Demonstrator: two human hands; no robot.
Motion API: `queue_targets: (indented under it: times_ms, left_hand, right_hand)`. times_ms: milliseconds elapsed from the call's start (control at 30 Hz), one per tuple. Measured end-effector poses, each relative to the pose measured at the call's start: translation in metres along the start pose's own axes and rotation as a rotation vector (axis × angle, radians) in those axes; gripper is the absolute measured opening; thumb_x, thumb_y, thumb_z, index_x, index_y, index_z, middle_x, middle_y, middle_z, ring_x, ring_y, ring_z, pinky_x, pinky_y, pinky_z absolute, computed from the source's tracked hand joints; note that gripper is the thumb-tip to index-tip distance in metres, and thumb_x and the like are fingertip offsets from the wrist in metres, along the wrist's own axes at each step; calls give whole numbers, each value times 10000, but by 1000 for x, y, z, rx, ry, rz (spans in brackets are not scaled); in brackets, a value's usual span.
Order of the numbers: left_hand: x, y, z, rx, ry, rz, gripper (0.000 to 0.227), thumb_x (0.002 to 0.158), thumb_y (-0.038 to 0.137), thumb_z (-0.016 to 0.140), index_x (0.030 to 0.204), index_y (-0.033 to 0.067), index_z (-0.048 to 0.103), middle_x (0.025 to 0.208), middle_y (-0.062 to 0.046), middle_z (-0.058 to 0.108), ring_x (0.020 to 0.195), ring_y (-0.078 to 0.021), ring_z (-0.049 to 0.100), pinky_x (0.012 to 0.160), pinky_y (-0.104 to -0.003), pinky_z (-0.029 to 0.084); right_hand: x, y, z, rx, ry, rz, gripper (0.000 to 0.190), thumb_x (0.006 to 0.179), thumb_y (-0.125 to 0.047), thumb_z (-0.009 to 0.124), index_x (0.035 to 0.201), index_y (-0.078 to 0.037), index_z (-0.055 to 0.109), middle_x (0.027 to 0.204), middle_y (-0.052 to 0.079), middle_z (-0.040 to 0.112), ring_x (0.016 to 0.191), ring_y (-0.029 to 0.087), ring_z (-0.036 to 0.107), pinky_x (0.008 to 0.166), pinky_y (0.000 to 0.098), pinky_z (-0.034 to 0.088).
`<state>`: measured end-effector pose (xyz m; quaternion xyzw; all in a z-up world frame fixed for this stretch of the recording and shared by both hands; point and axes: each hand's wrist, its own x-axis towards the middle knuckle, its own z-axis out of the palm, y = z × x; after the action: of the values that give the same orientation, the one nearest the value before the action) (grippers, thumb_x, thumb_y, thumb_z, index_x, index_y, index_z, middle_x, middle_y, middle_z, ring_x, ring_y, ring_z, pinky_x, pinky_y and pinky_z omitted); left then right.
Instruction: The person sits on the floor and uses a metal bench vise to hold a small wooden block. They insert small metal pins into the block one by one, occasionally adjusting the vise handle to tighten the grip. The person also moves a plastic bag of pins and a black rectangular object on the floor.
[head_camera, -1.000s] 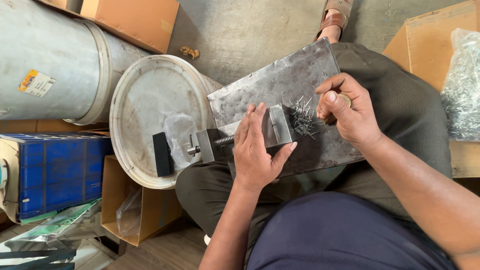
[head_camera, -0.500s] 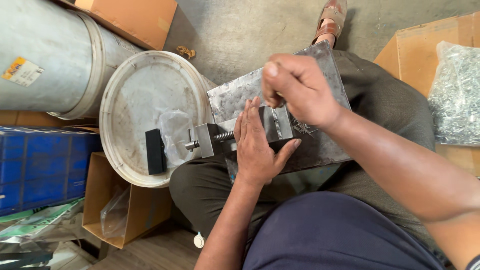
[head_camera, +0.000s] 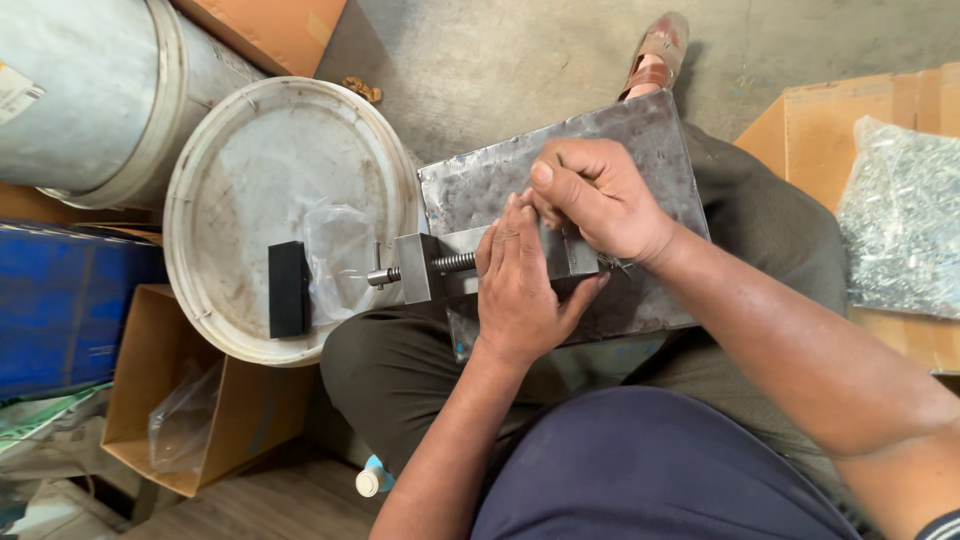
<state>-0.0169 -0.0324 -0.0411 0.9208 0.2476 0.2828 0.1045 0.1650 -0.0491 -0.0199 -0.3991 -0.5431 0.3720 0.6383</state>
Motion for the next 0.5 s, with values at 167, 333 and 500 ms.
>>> queue_targets:
  times_ms: [167,333,500]
  left_hand:
    - [-2,0,0,-16,40,17,1084,857,452,836,1537,-139,233,1566,-294,445,1483,-453,442,1262,-536,283]
    - [-2,-1,2,6,47,12,1077,857,476,840,1536,-95,230,1560,-275,439,1487,-441,442,1254,-530,289]
    - [-4,-4,4,-28,76,41,1080,894,487,811,1567,-84,188,1592,-279,416,1502,-442,428,1270,-525,284]
  right_hand:
    - [-3,-9,-1,269,85,40,398,1132,-295,524,801,-75,520,710,-12,561,622,58,490,580,261,421]
    - [-7,-11,11,-6,82,53,396,1127,-262,519,791,-52,540,723,5,559,655,71,503,605,270,433]
    - [-16,-11,4,96,36,-4,405,1144,-292,504,818,-53,527,746,15,563,661,88,502,649,281,454]
